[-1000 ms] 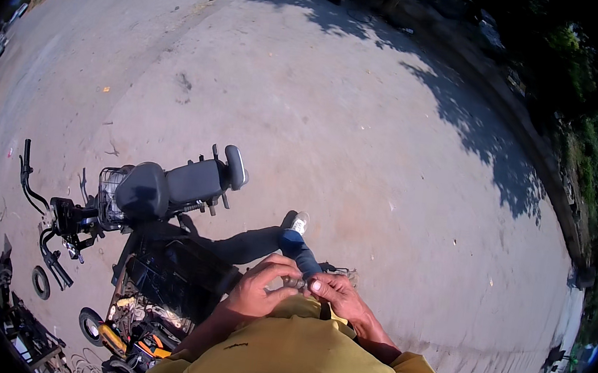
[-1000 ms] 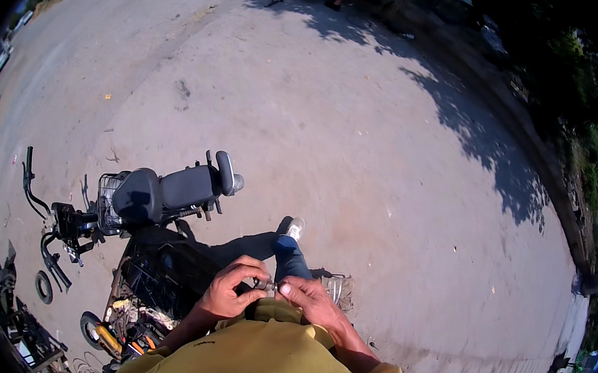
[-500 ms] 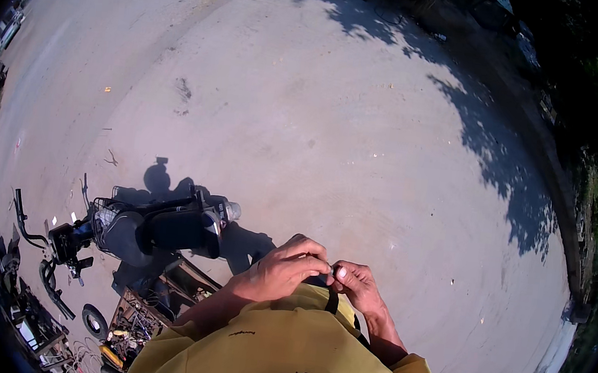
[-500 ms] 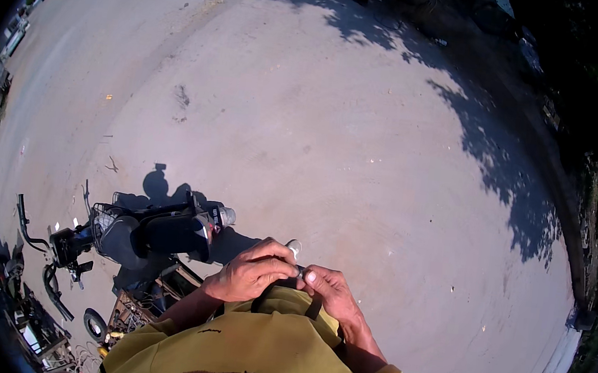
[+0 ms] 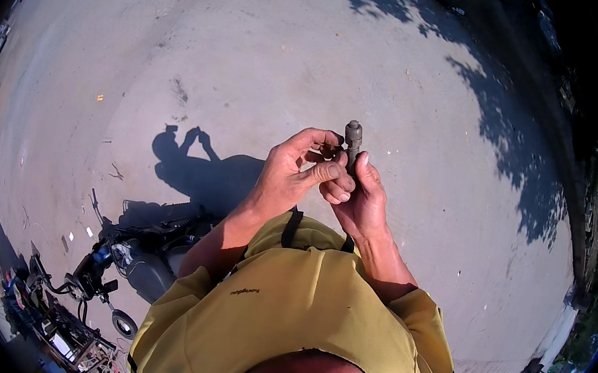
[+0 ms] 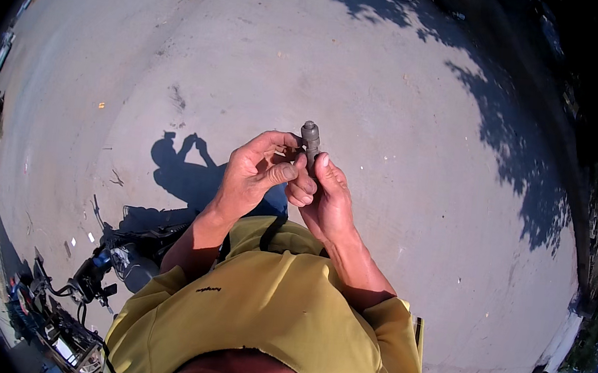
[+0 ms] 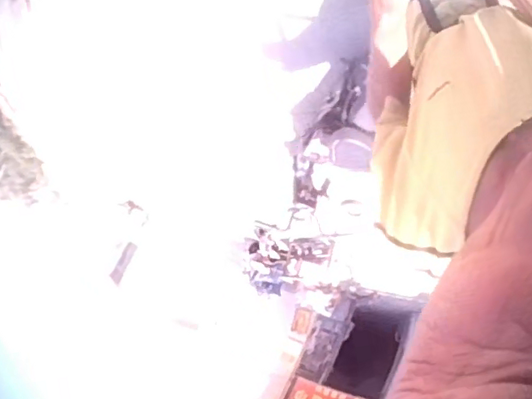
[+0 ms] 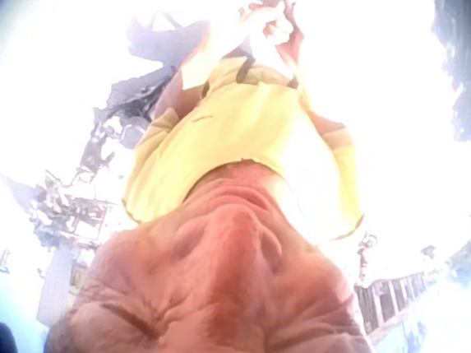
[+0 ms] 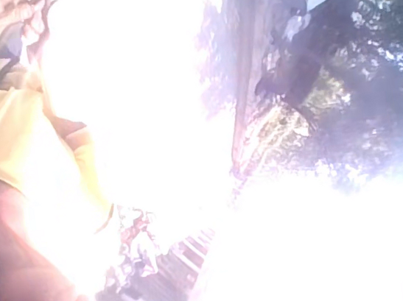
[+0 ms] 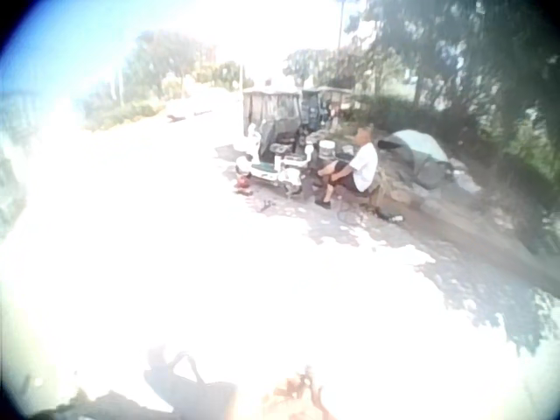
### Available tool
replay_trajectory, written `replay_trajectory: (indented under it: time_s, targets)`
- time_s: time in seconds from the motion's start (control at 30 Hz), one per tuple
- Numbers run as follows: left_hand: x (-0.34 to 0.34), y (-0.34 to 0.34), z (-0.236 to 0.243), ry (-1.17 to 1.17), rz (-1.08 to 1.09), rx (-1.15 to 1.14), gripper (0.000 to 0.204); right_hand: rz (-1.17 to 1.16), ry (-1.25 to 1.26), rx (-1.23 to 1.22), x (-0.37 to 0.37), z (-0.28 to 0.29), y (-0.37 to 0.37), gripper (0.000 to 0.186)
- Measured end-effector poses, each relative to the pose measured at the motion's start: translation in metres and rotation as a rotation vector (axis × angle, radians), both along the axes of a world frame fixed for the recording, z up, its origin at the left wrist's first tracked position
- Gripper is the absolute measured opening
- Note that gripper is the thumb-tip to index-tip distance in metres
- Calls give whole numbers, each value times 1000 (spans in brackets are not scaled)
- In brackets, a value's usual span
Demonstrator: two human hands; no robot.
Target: The person retrieves a small metal part from a cluttered workshop and moves outside to a white scooter. They squat down and repeatedly insert and remove the metal part into the scooter's rear wheel hub area, seemingly testing the fit or alignment.
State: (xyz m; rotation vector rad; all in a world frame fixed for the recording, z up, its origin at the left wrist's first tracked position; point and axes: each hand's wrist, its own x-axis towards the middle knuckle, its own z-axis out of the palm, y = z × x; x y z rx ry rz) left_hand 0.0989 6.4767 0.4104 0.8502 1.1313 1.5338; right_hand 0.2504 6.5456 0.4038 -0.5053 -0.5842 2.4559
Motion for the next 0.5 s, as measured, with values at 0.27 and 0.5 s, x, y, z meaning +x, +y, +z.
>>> replay_trajectory:
  time_s: [0.27, 0.5]
  targets:
    - [-123, 149, 68, -100, -129, -43, 32, -176, 10, 85, -119, 29, 116, 41]
    - [-219, 274, 58, -55, -117, -18, 34, -197, -18, 180, -214, 10, 237, 41]
